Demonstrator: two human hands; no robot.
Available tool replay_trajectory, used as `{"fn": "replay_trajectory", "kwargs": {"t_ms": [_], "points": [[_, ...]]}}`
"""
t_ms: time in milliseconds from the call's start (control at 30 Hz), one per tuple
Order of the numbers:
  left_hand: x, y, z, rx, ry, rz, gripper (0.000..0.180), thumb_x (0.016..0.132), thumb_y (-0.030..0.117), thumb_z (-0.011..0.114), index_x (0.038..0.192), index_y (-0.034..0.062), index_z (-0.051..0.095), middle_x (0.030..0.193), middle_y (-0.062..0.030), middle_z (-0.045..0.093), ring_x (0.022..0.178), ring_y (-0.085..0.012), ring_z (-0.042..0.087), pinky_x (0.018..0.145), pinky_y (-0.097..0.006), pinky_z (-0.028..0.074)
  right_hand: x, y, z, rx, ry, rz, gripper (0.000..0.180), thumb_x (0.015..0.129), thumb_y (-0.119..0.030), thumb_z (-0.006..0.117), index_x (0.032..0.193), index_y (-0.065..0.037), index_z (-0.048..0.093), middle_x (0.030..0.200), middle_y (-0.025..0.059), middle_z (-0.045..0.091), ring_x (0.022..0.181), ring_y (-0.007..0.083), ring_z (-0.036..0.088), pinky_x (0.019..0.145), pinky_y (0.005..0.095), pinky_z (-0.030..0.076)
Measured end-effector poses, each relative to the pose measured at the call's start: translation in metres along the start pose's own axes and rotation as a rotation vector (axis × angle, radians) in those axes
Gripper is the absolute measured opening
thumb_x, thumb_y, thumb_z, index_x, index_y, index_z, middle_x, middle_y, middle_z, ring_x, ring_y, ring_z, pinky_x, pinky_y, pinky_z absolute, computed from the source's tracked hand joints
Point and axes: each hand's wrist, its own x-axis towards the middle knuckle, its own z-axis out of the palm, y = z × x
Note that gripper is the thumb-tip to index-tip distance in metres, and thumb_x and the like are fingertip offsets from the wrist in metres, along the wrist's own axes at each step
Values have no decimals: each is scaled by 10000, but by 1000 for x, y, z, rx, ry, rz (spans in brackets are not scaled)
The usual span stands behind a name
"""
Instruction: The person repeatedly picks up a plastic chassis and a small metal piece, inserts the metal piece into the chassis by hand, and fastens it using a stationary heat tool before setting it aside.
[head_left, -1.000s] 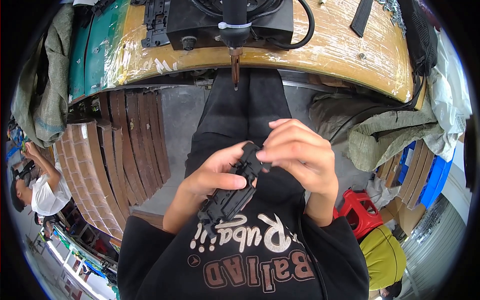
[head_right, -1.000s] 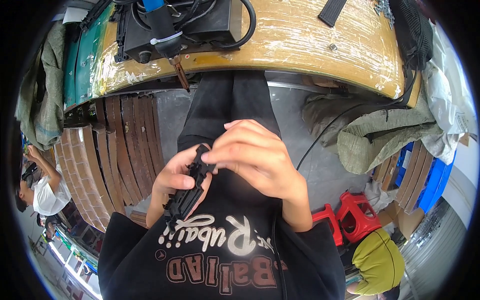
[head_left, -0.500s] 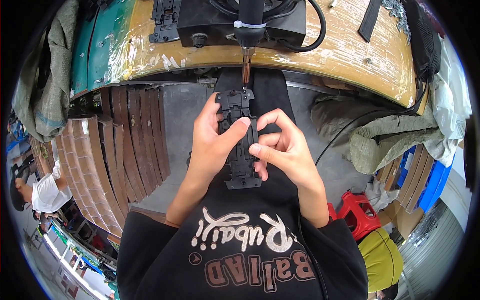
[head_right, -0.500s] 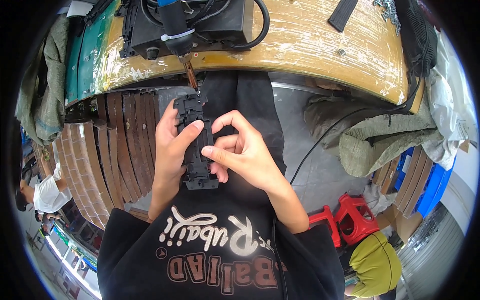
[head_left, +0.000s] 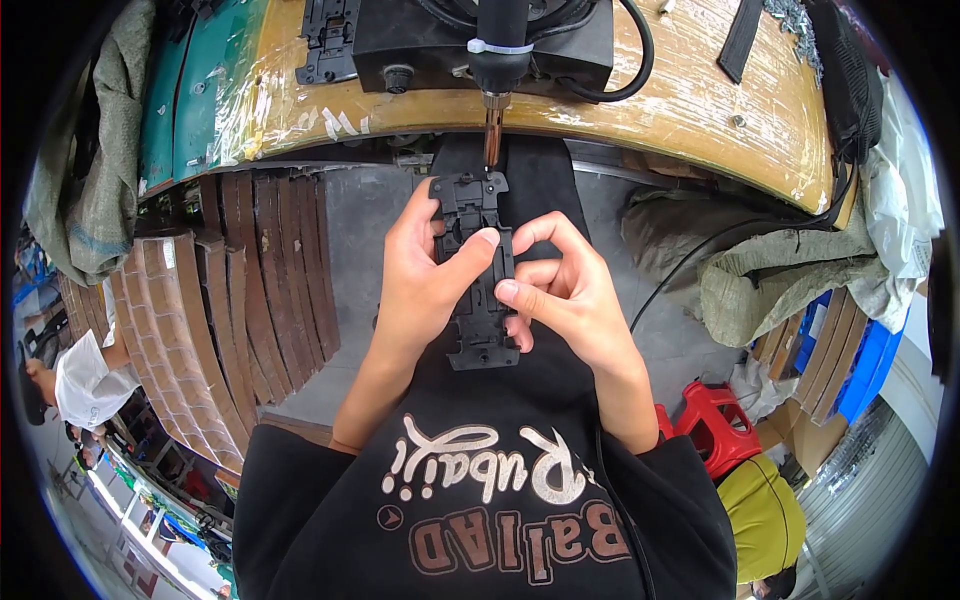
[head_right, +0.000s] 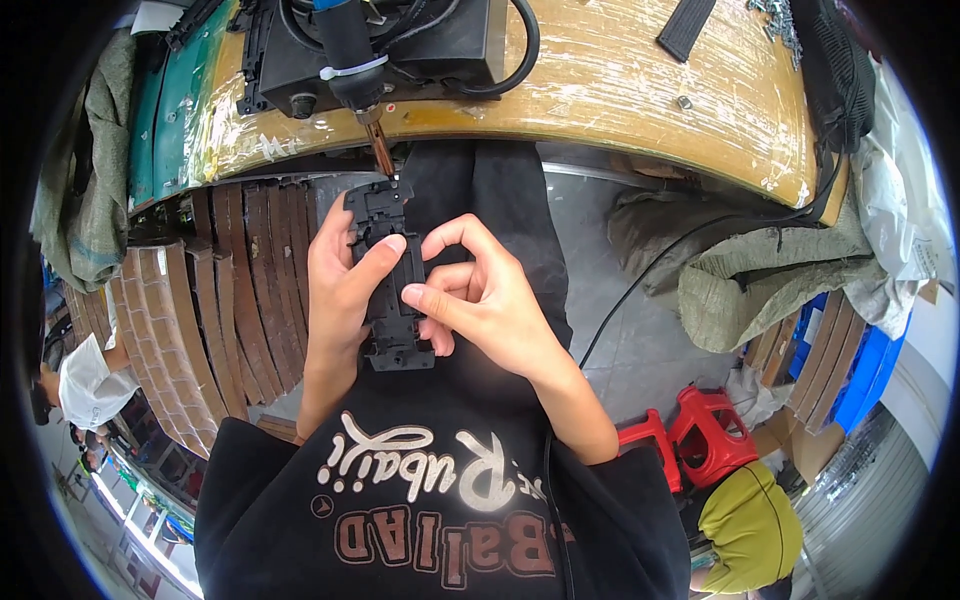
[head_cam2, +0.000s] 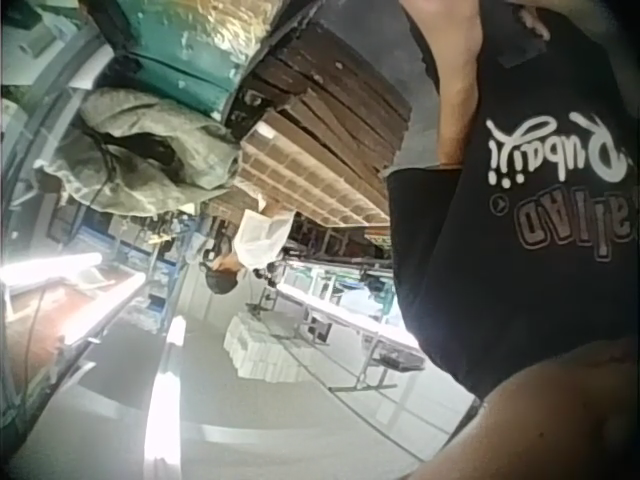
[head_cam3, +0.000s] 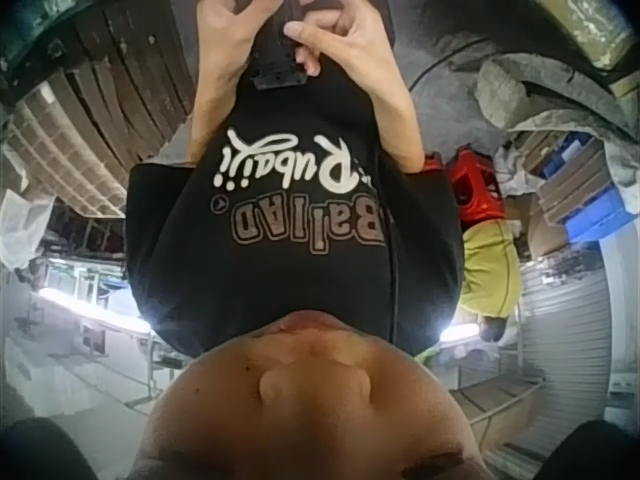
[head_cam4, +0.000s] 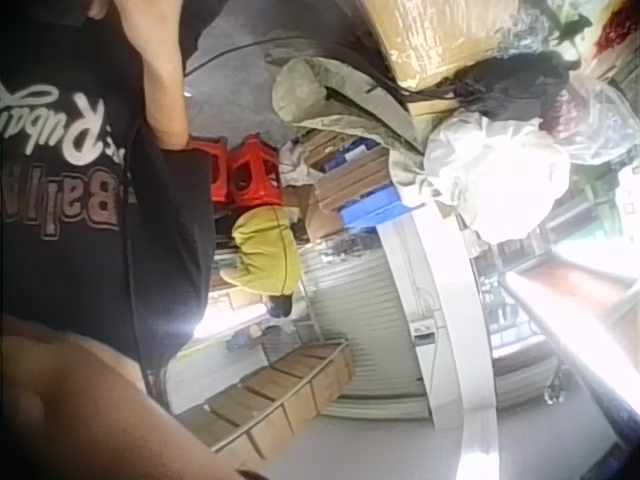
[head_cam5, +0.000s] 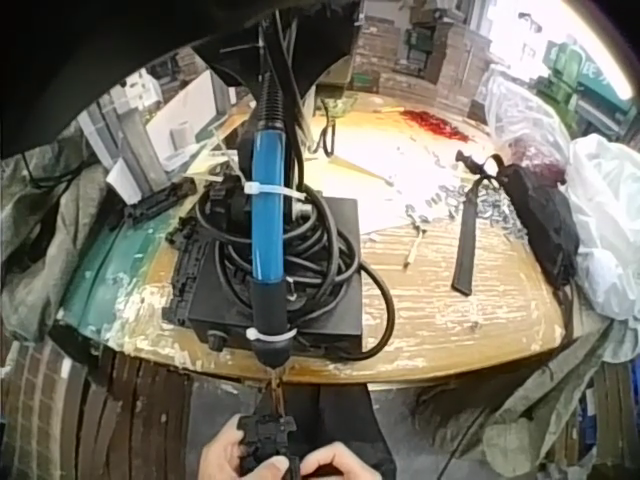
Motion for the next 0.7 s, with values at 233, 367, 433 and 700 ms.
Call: {"fn": "replay_trajectory", "kwargs": {"t_ms": [233, 367, 433, 700], "points": [[3, 3, 0, -6, 14, 6, 290, 745, -34, 547, 1022, -5, 468, 852, -26, 547, 743, -58, 510, 642, -200, 424, 3, -2, 2, -1, 3, -30, 265, 801, -51, 584, 948, -45, 363, 552, 55, 534, 437, 101, 513, 395, 193, 386], [4, 3, 1, -10, 19, 7, 292, 742, -33, 549, 1022, -6, 470, 853, -26, 547, 747, -61, 508, 650, -202, 423, 3, -1, 2, -12, 6, -40, 263, 801, -54, 585, 944, -45, 363, 544, 54, 531, 436, 102, 513, 393, 195, 383], [4, 5, 1, -9, 22, 9, 290, 741, -31, 551, 1019, -5, 472, 852, -24, 547, 749, -62, 507, 654, -203, 423, 3, -2, 3, -9, 6, -44, 263, 801, -55, 585, 942, -46, 363, 543, 54, 531, 437, 102, 514, 392, 195, 382], [6, 3, -1, 33, 14, 31, 277, 731, -27, 558, 997, -3, 483, 856, -27, 554, 760, -68, 504, 664, -210, 425, 6, 1, 3, -3, 5, -55, 257, 802, -55, 584, 935, -48, 364, 543, 57, 533, 435, 102, 514, 389, 196, 381]]}}
